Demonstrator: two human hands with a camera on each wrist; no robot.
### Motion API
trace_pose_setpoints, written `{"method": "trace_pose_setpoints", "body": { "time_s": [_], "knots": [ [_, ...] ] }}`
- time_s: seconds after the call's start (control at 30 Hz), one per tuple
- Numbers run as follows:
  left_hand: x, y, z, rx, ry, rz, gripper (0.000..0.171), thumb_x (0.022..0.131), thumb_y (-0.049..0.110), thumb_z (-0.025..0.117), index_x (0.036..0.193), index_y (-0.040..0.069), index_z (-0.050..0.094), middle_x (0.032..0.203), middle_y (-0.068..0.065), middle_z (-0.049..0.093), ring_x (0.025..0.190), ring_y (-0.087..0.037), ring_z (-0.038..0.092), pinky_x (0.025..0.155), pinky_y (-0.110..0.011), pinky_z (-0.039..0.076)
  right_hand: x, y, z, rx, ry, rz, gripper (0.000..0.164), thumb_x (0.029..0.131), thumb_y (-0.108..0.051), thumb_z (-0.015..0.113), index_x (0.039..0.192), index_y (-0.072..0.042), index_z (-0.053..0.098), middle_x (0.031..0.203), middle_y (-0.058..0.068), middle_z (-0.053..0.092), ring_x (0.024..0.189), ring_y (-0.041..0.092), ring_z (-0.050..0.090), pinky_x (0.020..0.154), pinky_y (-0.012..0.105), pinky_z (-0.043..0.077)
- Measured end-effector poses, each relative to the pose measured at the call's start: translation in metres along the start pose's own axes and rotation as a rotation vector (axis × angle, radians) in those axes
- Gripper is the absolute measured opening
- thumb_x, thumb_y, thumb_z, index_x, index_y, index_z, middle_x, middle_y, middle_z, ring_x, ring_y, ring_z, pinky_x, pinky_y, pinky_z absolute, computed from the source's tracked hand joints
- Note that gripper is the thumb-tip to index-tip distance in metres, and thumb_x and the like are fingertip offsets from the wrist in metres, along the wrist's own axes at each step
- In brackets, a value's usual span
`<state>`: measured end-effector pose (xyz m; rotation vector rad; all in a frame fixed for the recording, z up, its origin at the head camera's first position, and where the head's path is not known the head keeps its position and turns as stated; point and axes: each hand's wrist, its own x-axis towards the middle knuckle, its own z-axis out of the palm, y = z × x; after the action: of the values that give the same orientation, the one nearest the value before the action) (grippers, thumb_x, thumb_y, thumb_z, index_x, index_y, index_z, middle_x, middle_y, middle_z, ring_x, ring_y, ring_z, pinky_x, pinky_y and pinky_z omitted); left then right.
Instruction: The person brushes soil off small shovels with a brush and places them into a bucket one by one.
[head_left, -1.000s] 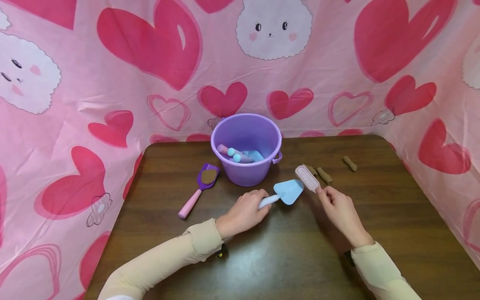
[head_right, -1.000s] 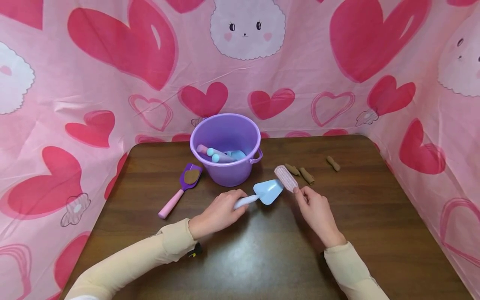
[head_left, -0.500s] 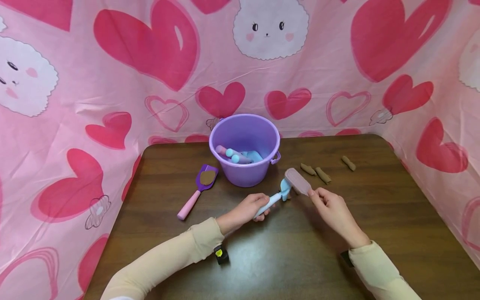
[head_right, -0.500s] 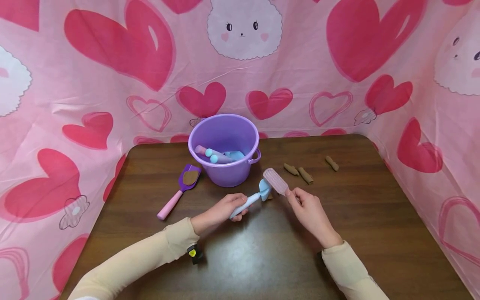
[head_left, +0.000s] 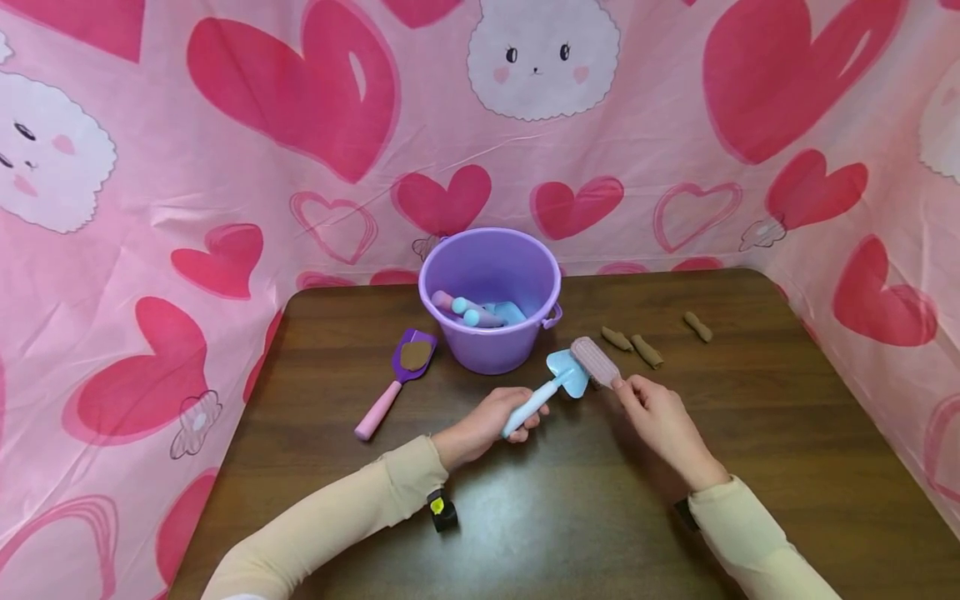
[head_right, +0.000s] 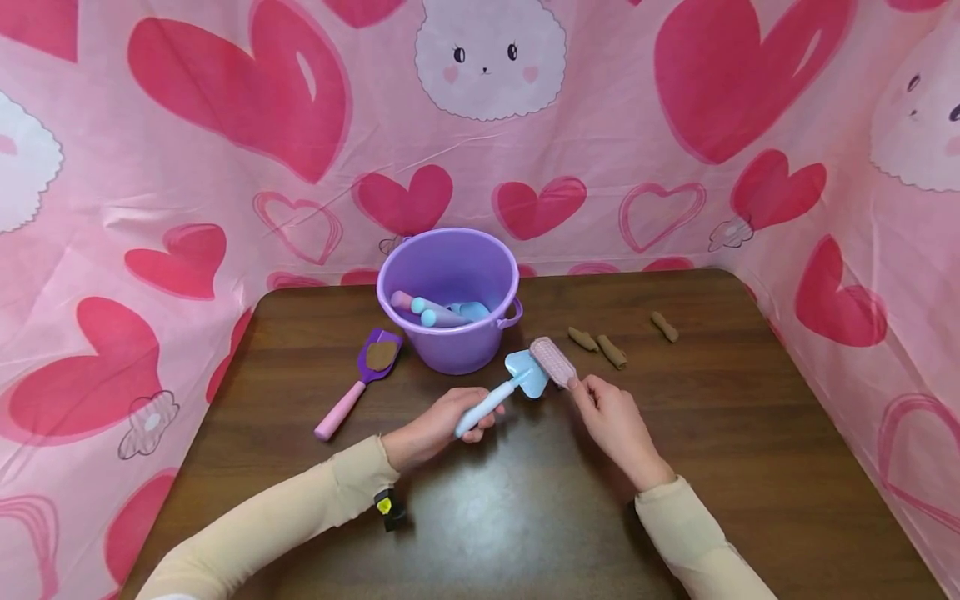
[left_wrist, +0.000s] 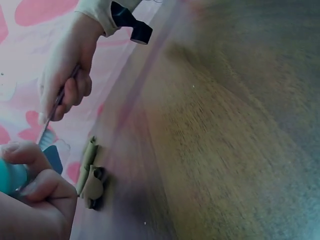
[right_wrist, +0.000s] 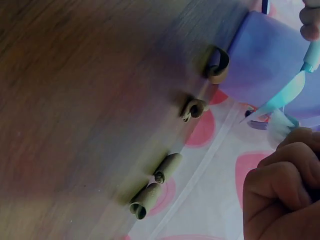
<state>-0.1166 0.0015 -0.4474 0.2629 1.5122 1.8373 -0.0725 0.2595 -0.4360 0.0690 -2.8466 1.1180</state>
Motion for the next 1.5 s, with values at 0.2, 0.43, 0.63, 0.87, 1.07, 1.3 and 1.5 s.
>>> {"method": "trace_pose_setpoints", "body": {
  "time_s": [0.2, 0.43, 0.63, 0.87, 1.07, 1.3, 1.5],
  "knots": [
    [0.000, 0.001, 0.000, 0.038, 0.059, -0.006, 0.032, 0.097, 0.018, 0.038, 0.092, -0.007, 0.058, 0.062, -0.004, 0.048, 0.046, -0.008, 0.037, 0.043, -0.020, 0.033, 0.000, -0.003, 0.004, 0.078, -0.059, -0.054, 0.036, 0.096, -0.039, 0.048, 0.074, -0.011, 0.054, 0.056, -0.005, 0.044, 0.049, 0.010, 0.040, 0.046, 0.025, 0.034],
    [0.000, 0.001, -0.002, 0.018, 0.071, 0.004, 0.031, 0.094, 0.019, 0.040, 0.086, -0.006, 0.058, 0.061, -0.005, 0.050, 0.047, -0.008, 0.039, 0.041, -0.019, 0.032, 0.004, 0.002, 0.000, 0.083, -0.067, 0.016, 0.039, 0.097, -0.041, 0.045, 0.076, -0.009, 0.054, 0.056, -0.001, 0.046, 0.049, 0.013, 0.042, 0.047, 0.027, 0.035],
    [0.001, 0.002, -0.005, 0.035, 0.082, -0.002, 0.034, 0.092, 0.019, 0.041, 0.086, -0.010, 0.058, 0.059, -0.005, 0.049, 0.046, -0.008, 0.038, 0.040, -0.020, 0.032, 0.006, 0.006, -0.007, 0.030, -0.031, 0.071, 0.043, 0.098, -0.044, 0.042, 0.076, -0.008, 0.053, 0.056, 0.000, 0.045, 0.049, 0.014, 0.040, 0.047, 0.027, 0.034],
    [0.002, 0.002, -0.005, 0.046, 0.087, 0.002, 0.032, 0.093, 0.018, 0.041, 0.086, -0.007, 0.059, 0.060, -0.005, 0.050, 0.047, -0.009, 0.039, 0.041, -0.020, 0.032, 0.005, 0.001, -0.004, 0.066, -0.079, 0.010, 0.041, 0.097, -0.043, 0.044, 0.076, -0.008, 0.053, 0.056, -0.001, 0.046, 0.048, 0.013, 0.042, 0.046, 0.027, 0.035],
    [0.000, 0.001, -0.005, -0.002, 0.050, -0.004, 0.034, 0.094, 0.020, 0.041, 0.084, -0.006, 0.060, 0.059, -0.006, 0.049, 0.046, -0.008, 0.038, 0.040, -0.020, 0.031, 0.005, 0.011, -0.006, -0.004, -0.026, 0.095, 0.043, 0.098, -0.045, 0.040, 0.074, -0.011, 0.050, 0.056, 0.000, 0.045, 0.050, 0.015, 0.041, 0.047, 0.028, 0.034],
    [0.001, 0.000, -0.005, -0.111, 0.001, -0.043, 0.033, 0.096, 0.020, 0.035, 0.086, -0.004, 0.056, 0.059, -0.004, 0.044, 0.047, -0.008, 0.034, 0.042, -0.019, 0.028, -0.001, 0.010, -0.004, 0.095, -0.092, -0.020, 0.037, 0.096, -0.041, 0.047, 0.076, -0.011, 0.055, 0.056, -0.003, 0.045, 0.049, 0.011, 0.041, 0.046, 0.026, 0.035],
    [0.003, 0.001, -0.004, -0.155, -0.040, -0.038, 0.030, 0.095, 0.017, 0.032, 0.086, -0.004, 0.052, 0.058, -0.002, 0.039, 0.048, -0.008, 0.031, 0.043, -0.019, 0.025, -0.002, 0.010, -0.002, 0.156, -0.154, -0.054, 0.035, 0.097, -0.037, 0.048, 0.076, -0.010, 0.054, 0.055, -0.003, 0.045, 0.048, 0.010, 0.041, 0.046, 0.026, 0.035]
  ]
}}
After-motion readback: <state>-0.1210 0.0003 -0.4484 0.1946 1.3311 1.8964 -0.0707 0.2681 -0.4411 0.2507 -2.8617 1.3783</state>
